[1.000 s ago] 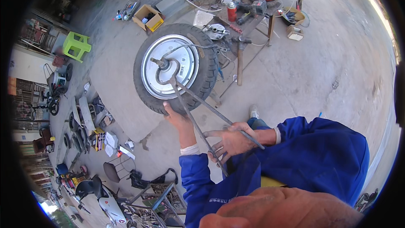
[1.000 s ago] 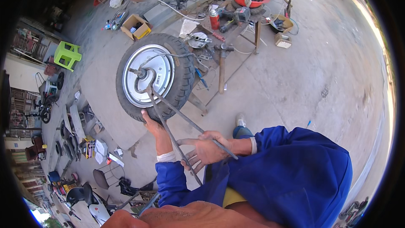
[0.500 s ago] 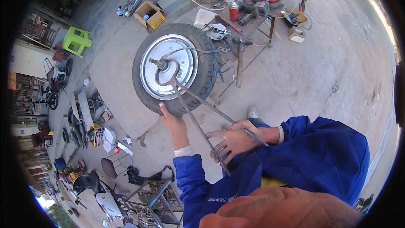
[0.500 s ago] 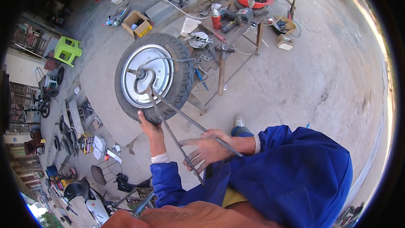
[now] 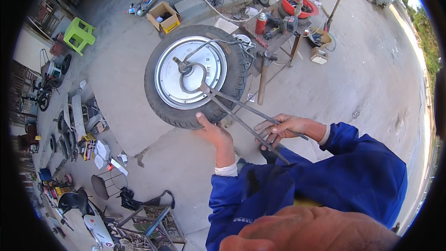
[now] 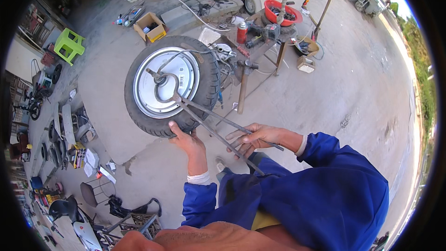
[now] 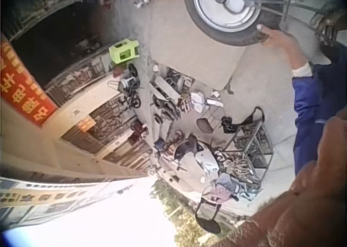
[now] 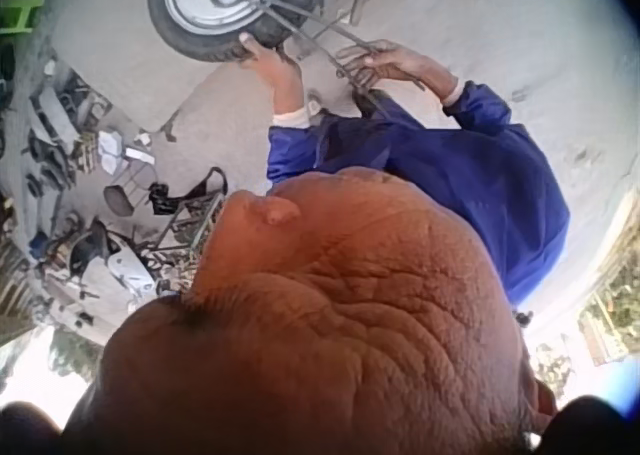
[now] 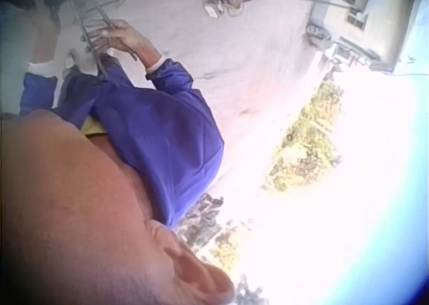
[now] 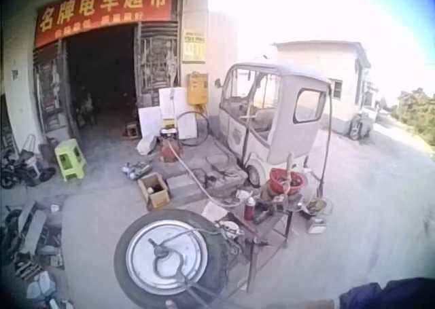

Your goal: The person uses a cordless drill to remove bolts from a tire rim, then uses pliers and a wrench to manipulate the rim and tire. The person works on a single tire mounted on a stand in an outdoor workshop.

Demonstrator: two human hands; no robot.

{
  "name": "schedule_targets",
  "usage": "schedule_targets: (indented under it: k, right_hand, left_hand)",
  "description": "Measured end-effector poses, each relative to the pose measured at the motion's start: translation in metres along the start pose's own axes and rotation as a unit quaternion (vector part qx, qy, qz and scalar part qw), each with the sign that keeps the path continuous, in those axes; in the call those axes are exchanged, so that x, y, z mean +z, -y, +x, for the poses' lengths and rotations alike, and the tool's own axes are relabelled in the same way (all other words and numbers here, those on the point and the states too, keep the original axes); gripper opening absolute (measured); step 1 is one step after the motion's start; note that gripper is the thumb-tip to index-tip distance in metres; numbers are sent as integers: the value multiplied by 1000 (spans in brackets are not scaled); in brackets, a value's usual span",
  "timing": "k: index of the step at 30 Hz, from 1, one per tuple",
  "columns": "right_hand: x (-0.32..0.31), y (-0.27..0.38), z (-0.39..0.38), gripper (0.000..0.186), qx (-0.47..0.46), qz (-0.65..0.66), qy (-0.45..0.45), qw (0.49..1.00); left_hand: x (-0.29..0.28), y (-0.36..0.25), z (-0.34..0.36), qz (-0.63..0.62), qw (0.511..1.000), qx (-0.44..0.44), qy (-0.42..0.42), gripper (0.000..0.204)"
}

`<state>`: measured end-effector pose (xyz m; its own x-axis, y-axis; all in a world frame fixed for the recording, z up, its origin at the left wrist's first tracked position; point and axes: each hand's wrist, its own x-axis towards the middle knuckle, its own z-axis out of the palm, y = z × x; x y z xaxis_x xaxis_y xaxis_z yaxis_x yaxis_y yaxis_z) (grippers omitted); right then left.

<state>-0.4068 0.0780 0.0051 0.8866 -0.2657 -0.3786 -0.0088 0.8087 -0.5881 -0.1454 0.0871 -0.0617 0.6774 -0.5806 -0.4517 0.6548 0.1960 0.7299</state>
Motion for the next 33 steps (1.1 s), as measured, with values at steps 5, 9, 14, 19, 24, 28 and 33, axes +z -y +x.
schedule_targets:
  k: [5,9,14,19,24,28,33]
  right_hand:
    - [0,35,-28,69,6,-121,-46,992]
    - [0,42,-52,71,47,-187,-115,974]
    - [11,16,-59,62,6,-231,-167,958]
    - [45,4,-50,59,-6,-227,-225,947]
    - [63,-15,-51,46,-47,-240,-253,936]
    - [65,-37,-57,41,-47,-233,-281,930]
    - [49,-55,-51,35,-47,-231,-285,929]
  left_hand:
    - [-14,13,-24,46,998,-42,12,81]
    - [-70,-22,-19,263,935,-133,196,54]
    - [-49,-104,-22,382,890,36,248,30]
    - [24,-144,63,483,747,387,243,52]
    - [77,-123,124,501,726,346,320,61]
    - [82,-109,131,522,721,328,317,65]
    - [84,-100,139,524,701,373,309,57]
